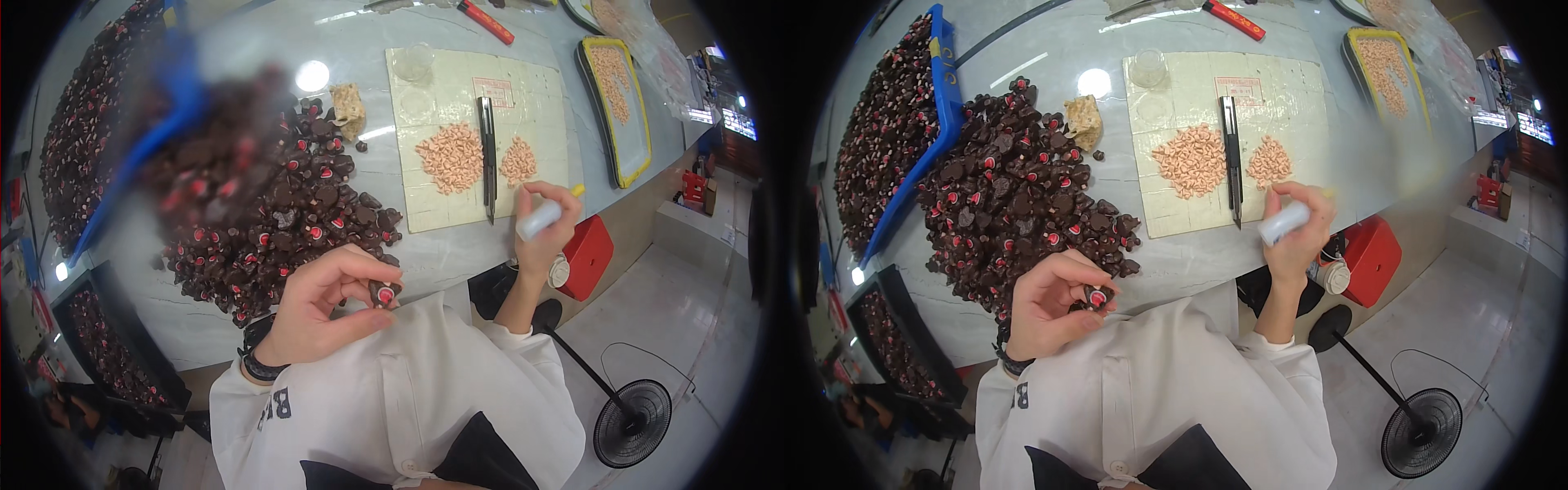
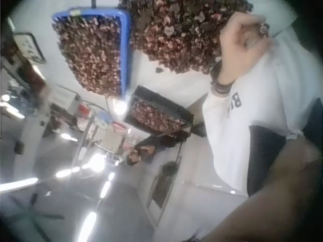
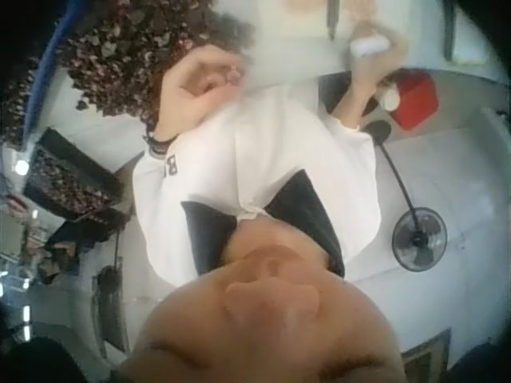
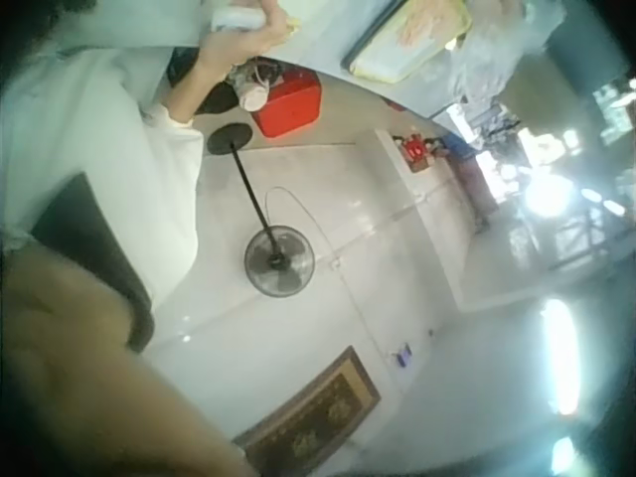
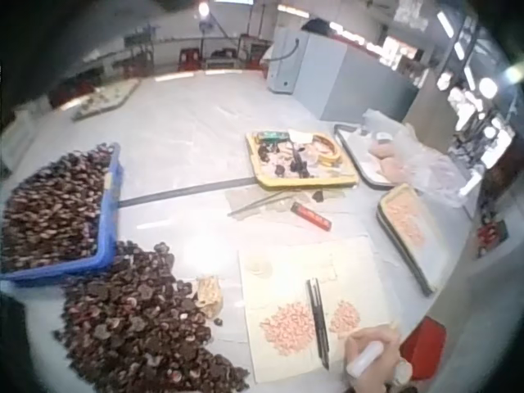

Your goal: Applying glue to heart-shaped objects and attaching small components.

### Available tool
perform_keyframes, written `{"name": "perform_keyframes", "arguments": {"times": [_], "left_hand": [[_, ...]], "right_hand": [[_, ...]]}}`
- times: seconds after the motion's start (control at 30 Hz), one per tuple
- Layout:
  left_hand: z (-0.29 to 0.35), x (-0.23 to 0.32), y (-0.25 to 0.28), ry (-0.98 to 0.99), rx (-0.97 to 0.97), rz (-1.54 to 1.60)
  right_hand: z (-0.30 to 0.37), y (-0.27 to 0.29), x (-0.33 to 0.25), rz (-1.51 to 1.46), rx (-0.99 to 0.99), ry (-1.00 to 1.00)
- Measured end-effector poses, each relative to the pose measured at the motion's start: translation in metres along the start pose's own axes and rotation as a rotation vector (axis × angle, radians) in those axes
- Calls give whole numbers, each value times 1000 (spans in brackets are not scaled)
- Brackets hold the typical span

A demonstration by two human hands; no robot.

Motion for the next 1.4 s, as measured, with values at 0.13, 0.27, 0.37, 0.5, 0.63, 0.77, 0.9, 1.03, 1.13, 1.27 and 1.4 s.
{"name": "perform_keyframes", "arguments": {"times": [0.13, 0.27, 0.37, 0.5, 0.63, 0.77, 0.9, 1.03, 1.13, 1.27, 1.4], "left_hand": [[-2, -4, -11, 118, -125, -112], [5, -5, -4, 121, -106, -82], [6, -7, 0, 114, -39, -24], [2, -2, -4, 79, -45, -153], [-1, 2, -4, -17, -70, -364], [1, -1, -2, 27, -98, -292], [4, -7, -3, 200, -59, 100], [4, -6, -3, 223, -66, 285], [3, -7, -4, 223, -56, 364], [4, -6, -2, 213, -89, 398], [5, -6, -1, 212, -90, 393]], "right_hand": [[-3, 1, -67, -737, -9, -103], [-7, -22, -118, -840, -310, 81], [-7, -31, -123, -711, -414, 144], [-4, -32, -121, -738, -474, 112], [-5, -36, -121, -768, -530, -3], [-7, -32, -124, -722, -569, 142], [-6, -24, -126, -767, -430, 181], [-6, -18, -128, -739, -372, 239], [-3, -19, -129, -711, -334, 258], [-3, -22, -129, -755, -350, 265], [-1, -24, -129, -804, -336, 209]]}}
Point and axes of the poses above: each hand's wrist, its own z-axis away from the middle knuckle, its own y-axis out of the back of the hand, x = y × z, the point moved 4 cm from there along -z, towards the middle knuckle, and after that the axes turned 11 degrees about x, right-handed, at the moved point
